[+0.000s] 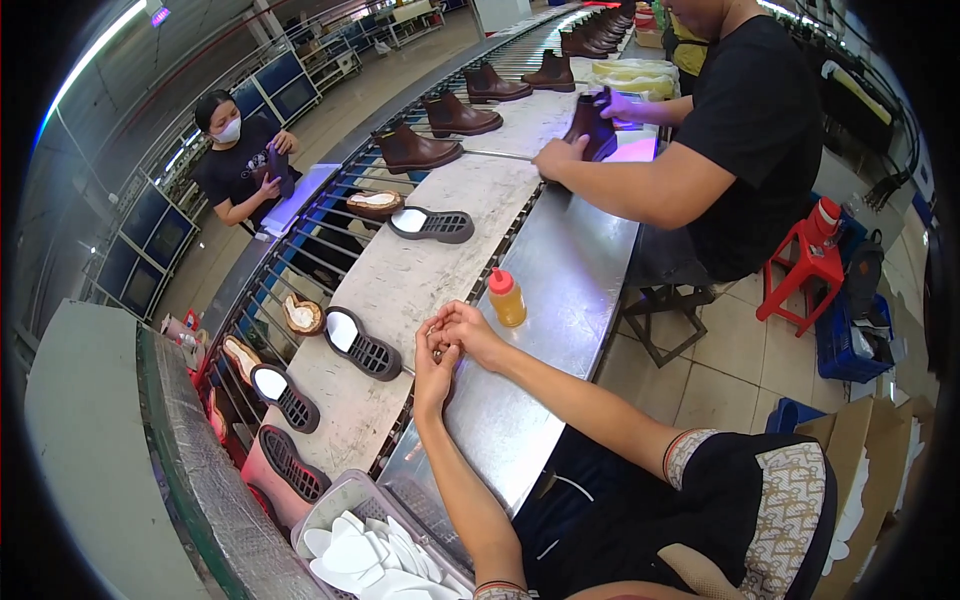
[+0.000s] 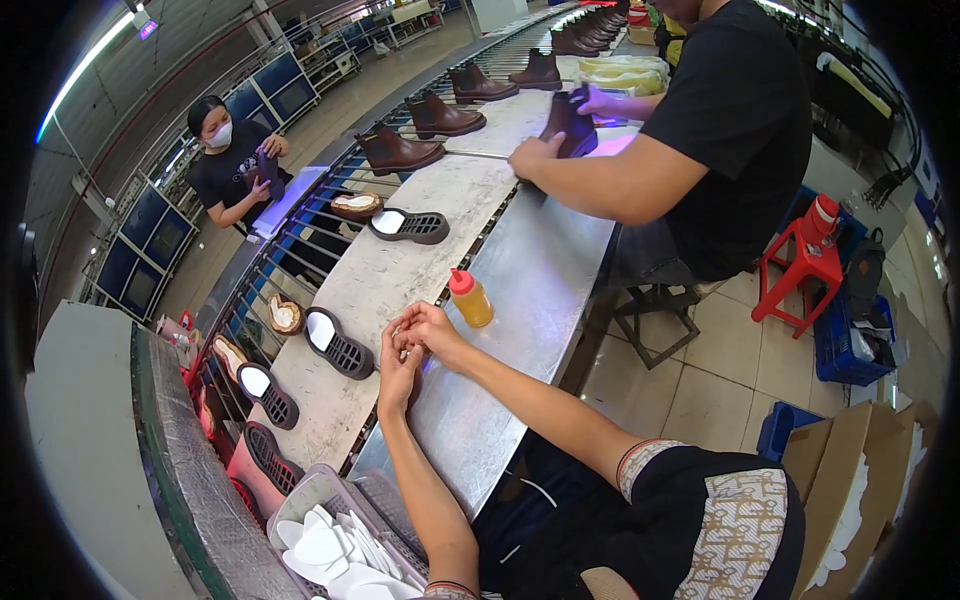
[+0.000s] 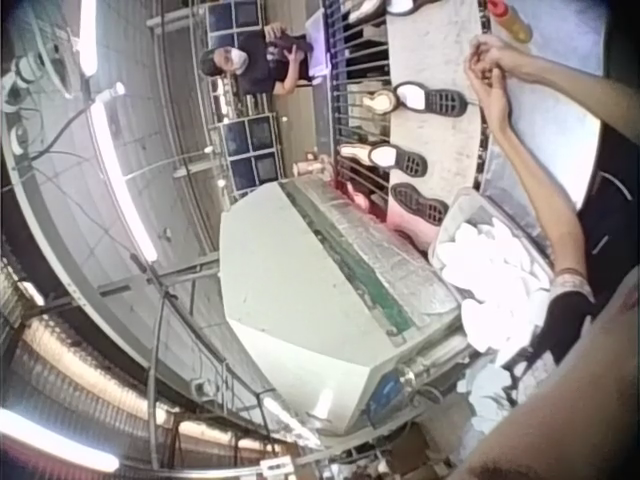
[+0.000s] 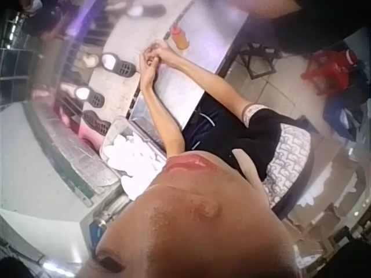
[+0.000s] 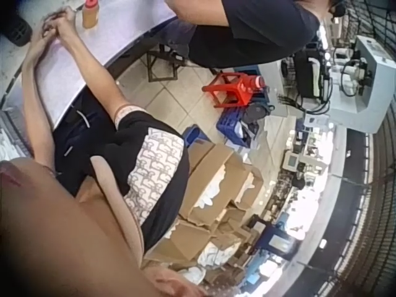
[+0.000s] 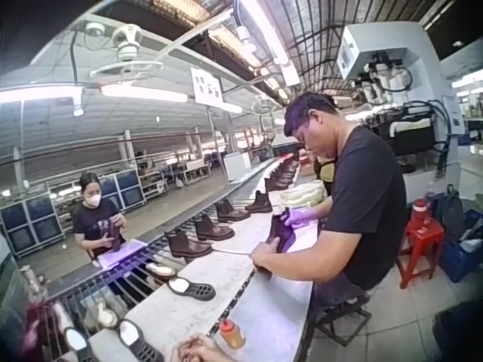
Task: Applying glue and white lining material to rubber shoe soles on a manufacturing line.
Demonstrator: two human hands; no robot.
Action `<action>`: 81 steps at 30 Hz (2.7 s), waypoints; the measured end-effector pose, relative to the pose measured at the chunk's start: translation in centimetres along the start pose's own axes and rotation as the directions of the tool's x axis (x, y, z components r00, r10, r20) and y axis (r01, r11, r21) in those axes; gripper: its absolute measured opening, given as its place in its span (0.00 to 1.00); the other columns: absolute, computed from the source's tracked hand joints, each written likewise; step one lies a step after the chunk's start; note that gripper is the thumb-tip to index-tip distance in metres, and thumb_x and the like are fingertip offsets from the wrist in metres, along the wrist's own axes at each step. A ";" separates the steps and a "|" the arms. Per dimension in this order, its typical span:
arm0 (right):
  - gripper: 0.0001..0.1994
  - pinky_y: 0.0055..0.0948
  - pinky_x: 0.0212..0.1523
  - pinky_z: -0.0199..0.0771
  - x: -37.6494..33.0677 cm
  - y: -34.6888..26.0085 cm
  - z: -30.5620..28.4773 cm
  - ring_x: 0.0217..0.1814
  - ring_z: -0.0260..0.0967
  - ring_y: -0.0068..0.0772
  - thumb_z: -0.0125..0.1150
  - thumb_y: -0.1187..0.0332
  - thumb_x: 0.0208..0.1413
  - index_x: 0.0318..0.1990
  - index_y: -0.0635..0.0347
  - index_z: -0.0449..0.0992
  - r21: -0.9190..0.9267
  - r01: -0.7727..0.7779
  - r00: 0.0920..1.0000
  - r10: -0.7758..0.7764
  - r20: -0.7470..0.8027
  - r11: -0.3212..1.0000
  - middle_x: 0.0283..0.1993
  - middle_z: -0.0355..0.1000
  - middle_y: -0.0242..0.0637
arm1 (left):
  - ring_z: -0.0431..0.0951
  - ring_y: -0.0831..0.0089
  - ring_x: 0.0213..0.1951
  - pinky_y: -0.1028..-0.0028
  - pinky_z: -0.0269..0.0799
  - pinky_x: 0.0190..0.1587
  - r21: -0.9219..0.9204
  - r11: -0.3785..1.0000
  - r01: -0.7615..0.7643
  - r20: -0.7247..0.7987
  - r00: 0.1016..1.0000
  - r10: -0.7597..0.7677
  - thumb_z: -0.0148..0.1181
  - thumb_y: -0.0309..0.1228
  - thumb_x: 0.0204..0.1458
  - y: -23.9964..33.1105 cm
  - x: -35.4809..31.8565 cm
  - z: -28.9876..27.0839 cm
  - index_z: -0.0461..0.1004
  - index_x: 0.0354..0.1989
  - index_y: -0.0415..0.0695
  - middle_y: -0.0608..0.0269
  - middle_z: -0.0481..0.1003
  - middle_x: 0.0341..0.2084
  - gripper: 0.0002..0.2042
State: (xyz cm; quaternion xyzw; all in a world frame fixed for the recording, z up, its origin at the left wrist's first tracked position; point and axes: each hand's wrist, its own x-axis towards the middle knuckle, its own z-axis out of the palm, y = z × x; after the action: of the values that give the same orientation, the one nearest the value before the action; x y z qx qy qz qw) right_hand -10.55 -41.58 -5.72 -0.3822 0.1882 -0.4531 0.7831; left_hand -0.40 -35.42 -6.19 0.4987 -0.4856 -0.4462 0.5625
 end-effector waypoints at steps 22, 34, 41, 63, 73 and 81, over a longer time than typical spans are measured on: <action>0.13 0.23 0.33 0.71 0.1 0.7 0.1 0.33 0.67 0.26 0.52 0.83 0.41 0.38 0.64 0.63 0.046 0.011 1.000 -0.011 0.012 0.999 0.34 0.65 0.38 | 0.68 0.77 0.41 0.80 0.66 0.46 0.016 1.000 -0.022 0.008 1.000 0.022 0.50 0.14 0.50 -0.1 -0.4 -0.3 0.56 0.58 0.45 0.65 0.68 0.38 0.26; 0.12 0.23 0.32 0.70 -0.3 0.9 0.5 0.32 0.66 0.26 0.52 0.84 0.41 0.37 0.65 0.64 0.011 0.018 1.000 -0.018 -0.002 1.000 0.33 0.65 0.38 | 0.69 0.77 0.42 0.79 0.66 0.47 -0.035 0.999 -0.010 0.012 1.000 0.010 0.50 0.14 0.50 0.2 -0.9 -0.5 0.55 0.58 0.45 0.63 0.69 0.39 0.26; 0.12 0.24 0.32 0.71 -0.5 0.7 1.1 0.32 0.66 0.27 0.51 0.83 0.40 0.36 0.65 0.64 0.025 0.007 1.000 -0.008 0.001 1.000 0.33 0.65 0.38 | 0.68 0.80 0.38 0.82 0.66 0.43 -0.033 0.999 -0.027 0.014 1.000 0.028 0.50 0.14 0.50 -0.1 -1.0 -1.0 0.56 0.57 0.45 0.67 0.68 0.35 0.25; 0.13 0.22 0.38 0.66 0.8 3.3 0.1 0.37 0.66 0.27 0.43 0.79 0.42 0.38 0.66 0.68 0.023 -0.021 1.000 0.021 -0.008 1.000 0.36 0.66 0.37 | 0.76 0.75 0.34 0.79 0.73 0.39 -0.005 0.998 -0.066 -0.305 0.950 0.062 0.61 0.17 0.44 0.1 -1.3 -0.3 0.64 0.52 0.31 0.56 0.77 0.32 0.24; 0.12 0.22 0.40 0.68 0.9 3.6 0.1 0.39 0.66 0.27 0.45 0.79 0.43 0.38 0.66 0.67 -0.023 0.008 0.999 -0.008 0.042 1.000 0.37 0.65 0.38 | 0.75 0.77 0.32 0.80 0.73 0.36 0.020 0.996 -0.087 -0.316 0.945 0.089 0.61 0.17 0.43 0.0 -1.7 -0.8 0.67 0.50 0.33 0.60 0.76 0.30 0.22; 0.13 0.21 0.37 0.69 -0.3 2.7 0.8 0.36 0.66 0.26 0.54 0.78 0.42 0.39 0.65 0.65 -0.068 0.039 0.999 -0.037 0.033 0.997 0.36 0.65 0.37 | 0.72 0.77 0.40 0.79 0.71 0.43 -0.146 0.989 -0.027 -0.064 0.998 0.017 0.57 0.15 0.46 0.1 -1.8 -1.7 0.59 0.57 0.37 0.61 0.71 0.39 0.27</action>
State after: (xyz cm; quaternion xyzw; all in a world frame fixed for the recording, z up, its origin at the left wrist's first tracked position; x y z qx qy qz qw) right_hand -8.65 -40.20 -7.33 -0.4195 0.1839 -0.4552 0.7635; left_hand 1.01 -33.40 -6.36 0.4641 -0.4392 -0.4588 0.6174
